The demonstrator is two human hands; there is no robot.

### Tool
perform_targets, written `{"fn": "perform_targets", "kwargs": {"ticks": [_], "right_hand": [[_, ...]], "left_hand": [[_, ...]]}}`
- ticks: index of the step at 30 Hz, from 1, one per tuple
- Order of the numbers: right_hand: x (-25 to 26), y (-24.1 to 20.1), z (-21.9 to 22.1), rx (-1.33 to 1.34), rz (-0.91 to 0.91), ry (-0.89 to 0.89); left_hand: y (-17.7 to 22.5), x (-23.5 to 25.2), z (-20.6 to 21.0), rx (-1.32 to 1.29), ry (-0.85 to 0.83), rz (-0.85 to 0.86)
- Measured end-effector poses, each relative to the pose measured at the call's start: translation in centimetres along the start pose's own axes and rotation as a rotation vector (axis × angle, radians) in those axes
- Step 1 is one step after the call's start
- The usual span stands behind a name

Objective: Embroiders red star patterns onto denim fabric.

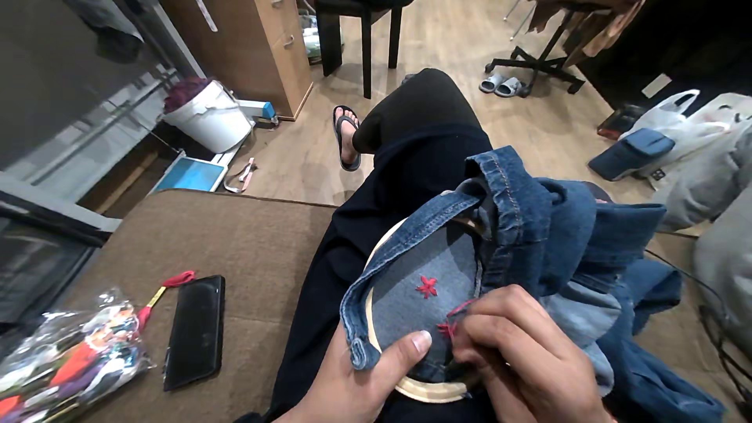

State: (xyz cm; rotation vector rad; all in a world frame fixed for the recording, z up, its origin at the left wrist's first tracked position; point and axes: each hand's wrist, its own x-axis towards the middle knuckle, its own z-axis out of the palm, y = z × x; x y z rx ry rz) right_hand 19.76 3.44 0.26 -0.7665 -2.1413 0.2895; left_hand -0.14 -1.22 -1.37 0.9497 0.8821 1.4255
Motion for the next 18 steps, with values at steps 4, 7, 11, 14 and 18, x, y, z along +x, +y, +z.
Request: {"fn": "perform_targets", "kwargs": {"ticks": [4,7,11,14,18], "right_hand": [[0.1,-0.5,-0.7,0.228,0.051,-0.027],[0.3,-0.7,-0.7,0.170,0.111,0.071],[0.4,-1.2,-0.3,-0.069,0.028,0.025],[0.4,-1.3,0.0,-0.215,-0.051,0.002],[0.8,-1.7,0.4,-0.356,-0.010,-0.006]], "left_hand": [[0.0,0.2,0.0,-0.042,0.041,-0.038],[0.0,0.1,0.0,-0.042,0.019,-0.024],[0.0,0.0,-0.2,0.032,-0.025,0.041],[0.1,-0.1,-0.2,0.087,-0.038,0.061],[0.3,-0.1,-0.5,0.222,-0.111,0.128]]}}
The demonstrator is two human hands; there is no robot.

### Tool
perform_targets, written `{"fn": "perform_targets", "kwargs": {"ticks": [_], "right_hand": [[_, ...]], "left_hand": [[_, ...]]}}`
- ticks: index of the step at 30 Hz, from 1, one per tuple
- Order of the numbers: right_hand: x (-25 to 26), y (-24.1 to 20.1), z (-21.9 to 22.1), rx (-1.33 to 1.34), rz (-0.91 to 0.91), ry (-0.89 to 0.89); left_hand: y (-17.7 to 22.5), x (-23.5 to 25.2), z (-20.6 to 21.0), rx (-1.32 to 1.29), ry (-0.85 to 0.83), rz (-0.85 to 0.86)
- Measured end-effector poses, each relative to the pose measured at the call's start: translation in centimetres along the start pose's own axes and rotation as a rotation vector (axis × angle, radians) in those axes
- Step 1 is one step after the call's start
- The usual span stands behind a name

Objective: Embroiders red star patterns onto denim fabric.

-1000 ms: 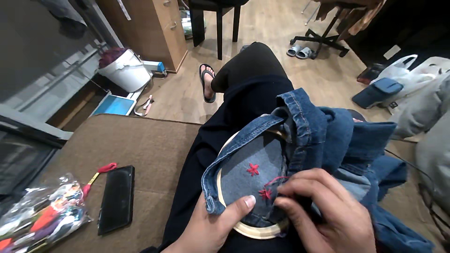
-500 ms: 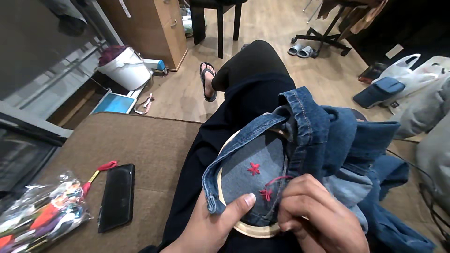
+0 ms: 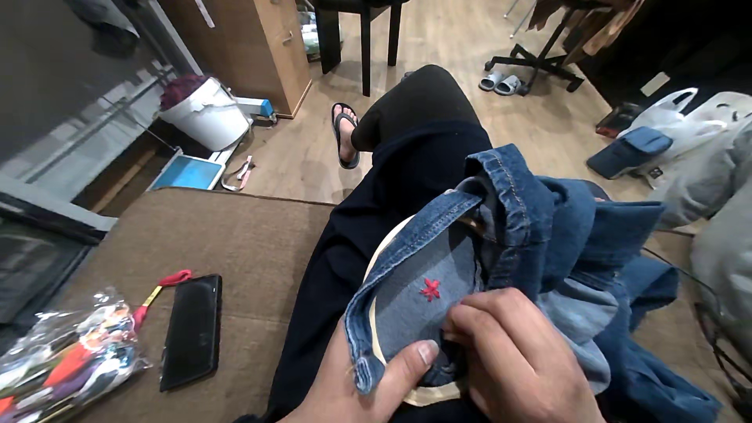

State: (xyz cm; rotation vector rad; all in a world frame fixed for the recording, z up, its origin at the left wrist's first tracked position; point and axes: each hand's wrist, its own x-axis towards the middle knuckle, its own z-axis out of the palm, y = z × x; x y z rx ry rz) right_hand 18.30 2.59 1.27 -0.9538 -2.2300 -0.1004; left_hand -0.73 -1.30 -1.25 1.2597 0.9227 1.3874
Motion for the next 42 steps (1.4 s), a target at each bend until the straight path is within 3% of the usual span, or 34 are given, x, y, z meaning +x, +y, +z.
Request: {"fn": "perform_targets", "kwargs": {"ticks": [5,7,9,11,14,17,20,23,32,37,39,42], "right_hand": [[0.1,0.1,0.4,0.087,0.088,-0.039],[0.0,0.3,-0.2,0.348,0.155,-0.087],[-0.1,0.7,-1.2,0.780,0.225,-0.122],[-0.2,1.1,-1.8,0.950,0.301,-0.024],[-0.3,1.4,-2.1,0.584,0.308,0.096],[-0.1,1.5,-1.5,0.215,0.180,0.069],[-0.1,1.8,-0.6,0.056,0.060,0.009],[0.1,1.8,-0.8,0.097,0.050,-0.045],[0.3,1.9,-0.9,0.869,0.339,-0.109],[0.4,1.3,-0.4,1.141,0.497,0.016],[0.5,1.3,-0.5,1.027,0.509,0.139],[0.3,1.9,-1.7,0.554,0.368,0.289]], "left_hand": [[0.5,0.0,0.4,0.023,0.012,-0.005],[0.5,-0.1,0.4,0.010,0.031,-0.014],[0.2,-0.1,0.4,-0.026,0.084,-0.038],[0.0,-0.1,0.4,-0.095,0.110,-0.061],[0.1,-0.2,0.4,-0.134,0.099,-0.078],[0.1,-0.2,0.3,-0.114,0.089,-0.075],[0.0,-0.3,0.3,-0.077,0.086,-0.065],[0.0,-0.2,0.2,-0.070,0.080,-0.057],[0.6,-0.4,0.0,0.042,0.030,-0.015],[0.5,-0.2,0.0,0.017,0.015,-0.025],[0.5,-0.2,0.2,-0.004,0.043,-0.027],[0.7,-0.4,0.5,-0.078,0.100,-0.067]]}}
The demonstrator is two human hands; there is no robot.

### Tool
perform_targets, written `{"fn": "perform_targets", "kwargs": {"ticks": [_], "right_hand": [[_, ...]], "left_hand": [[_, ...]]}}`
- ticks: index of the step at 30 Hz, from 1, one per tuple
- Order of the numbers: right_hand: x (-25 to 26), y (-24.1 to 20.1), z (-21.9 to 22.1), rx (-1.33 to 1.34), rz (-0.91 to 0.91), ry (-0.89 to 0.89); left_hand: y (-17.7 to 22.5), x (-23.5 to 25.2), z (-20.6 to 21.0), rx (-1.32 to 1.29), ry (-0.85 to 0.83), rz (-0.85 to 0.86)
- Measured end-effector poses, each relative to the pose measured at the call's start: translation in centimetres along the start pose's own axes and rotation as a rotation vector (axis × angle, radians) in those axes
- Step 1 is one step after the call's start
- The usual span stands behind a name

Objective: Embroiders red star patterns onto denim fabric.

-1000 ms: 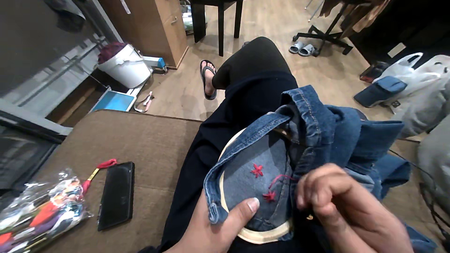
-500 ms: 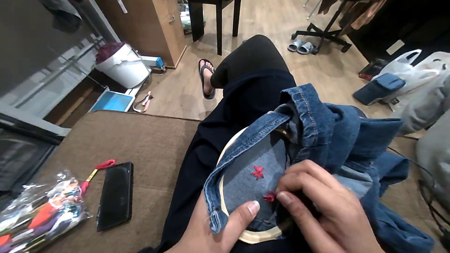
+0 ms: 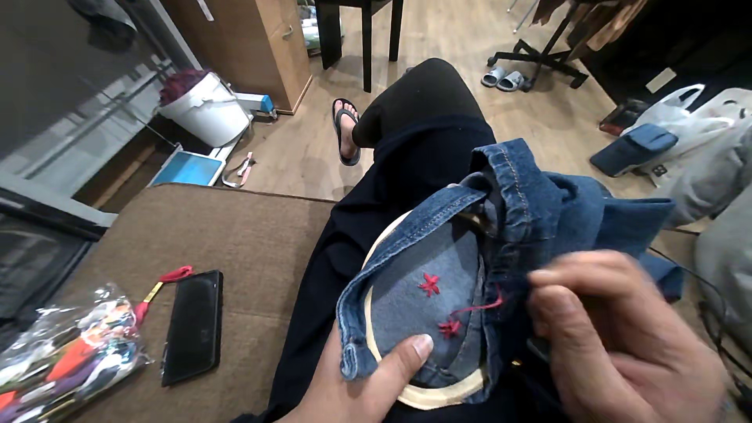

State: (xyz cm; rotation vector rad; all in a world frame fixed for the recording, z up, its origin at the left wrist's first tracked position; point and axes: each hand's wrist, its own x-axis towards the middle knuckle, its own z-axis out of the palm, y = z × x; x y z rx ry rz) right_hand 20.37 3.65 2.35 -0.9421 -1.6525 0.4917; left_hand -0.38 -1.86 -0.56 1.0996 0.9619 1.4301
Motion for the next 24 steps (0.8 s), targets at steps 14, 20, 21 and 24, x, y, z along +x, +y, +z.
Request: {"fn": "perform_targets", "kwargs": {"ticks": [14,20,21,24], "right_hand": [[-1.9,-1.2,1.1,-0.363,-0.246,-0.234],[-2.1,-1.3,1.5,-0.528,-0.381,-0.213],[-2.1,-1.4,1.7,-0.564,-0.406,-0.213],[-1.9,-1.6,1.8,-0.615,-0.433,-0.218]], "left_hand": [[-0.3,0.0,-0.4,0.031,-0.063,0.064],[-0.3,0.1,-0.4,0.087,-0.090,0.102],[-0.4,0.2,-0.4,0.088,-0.093,0.107],[-0.5,0.3,-0.4,0.080,-0.104,0.113]]}}
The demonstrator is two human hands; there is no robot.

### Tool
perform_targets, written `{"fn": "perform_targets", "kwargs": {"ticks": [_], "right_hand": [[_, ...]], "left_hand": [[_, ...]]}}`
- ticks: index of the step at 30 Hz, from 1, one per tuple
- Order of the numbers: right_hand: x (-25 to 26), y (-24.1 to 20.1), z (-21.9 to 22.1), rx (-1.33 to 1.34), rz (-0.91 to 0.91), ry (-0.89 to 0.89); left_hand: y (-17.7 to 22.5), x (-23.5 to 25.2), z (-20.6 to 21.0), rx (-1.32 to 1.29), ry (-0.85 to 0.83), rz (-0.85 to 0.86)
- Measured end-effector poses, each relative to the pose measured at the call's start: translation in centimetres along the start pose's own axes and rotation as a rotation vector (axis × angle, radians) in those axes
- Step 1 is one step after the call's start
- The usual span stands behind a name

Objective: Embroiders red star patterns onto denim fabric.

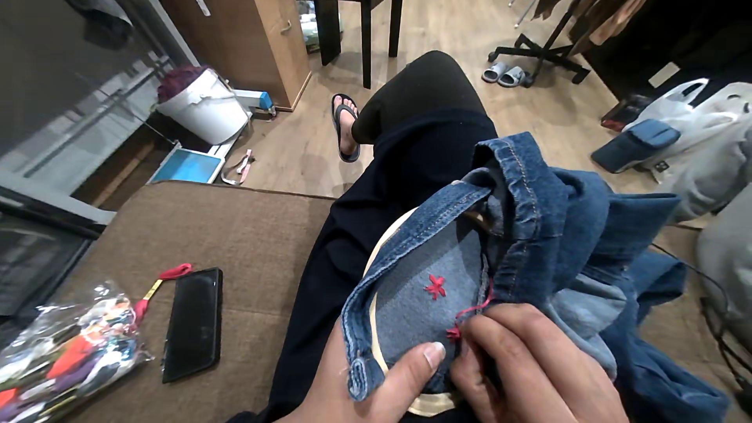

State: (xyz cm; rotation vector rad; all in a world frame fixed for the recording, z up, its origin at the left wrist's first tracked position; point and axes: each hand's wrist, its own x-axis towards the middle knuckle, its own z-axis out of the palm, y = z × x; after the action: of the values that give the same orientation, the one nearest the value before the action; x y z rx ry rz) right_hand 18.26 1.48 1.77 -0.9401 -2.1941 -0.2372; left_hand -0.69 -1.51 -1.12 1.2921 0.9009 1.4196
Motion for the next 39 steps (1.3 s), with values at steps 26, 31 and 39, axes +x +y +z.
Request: {"fn": "perform_targets", "kwargs": {"ticks": [26,31,39], "right_hand": [[-0.7,0.4,-0.1,0.090,-0.046,-0.015],[-0.8,-0.2,-0.1,0.076,-0.052,-0.022],[-1.7,-0.1,-0.1,0.304,-0.017,-0.070]], "left_hand": [[0.1,-0.4,0.2,0.016,0.054,-0.038],[0.1,-0.5,0.0,-0.016,0.032,-0.057],[0.5,-0.6,0.3,-0.018,0.067,-0.077]]}}
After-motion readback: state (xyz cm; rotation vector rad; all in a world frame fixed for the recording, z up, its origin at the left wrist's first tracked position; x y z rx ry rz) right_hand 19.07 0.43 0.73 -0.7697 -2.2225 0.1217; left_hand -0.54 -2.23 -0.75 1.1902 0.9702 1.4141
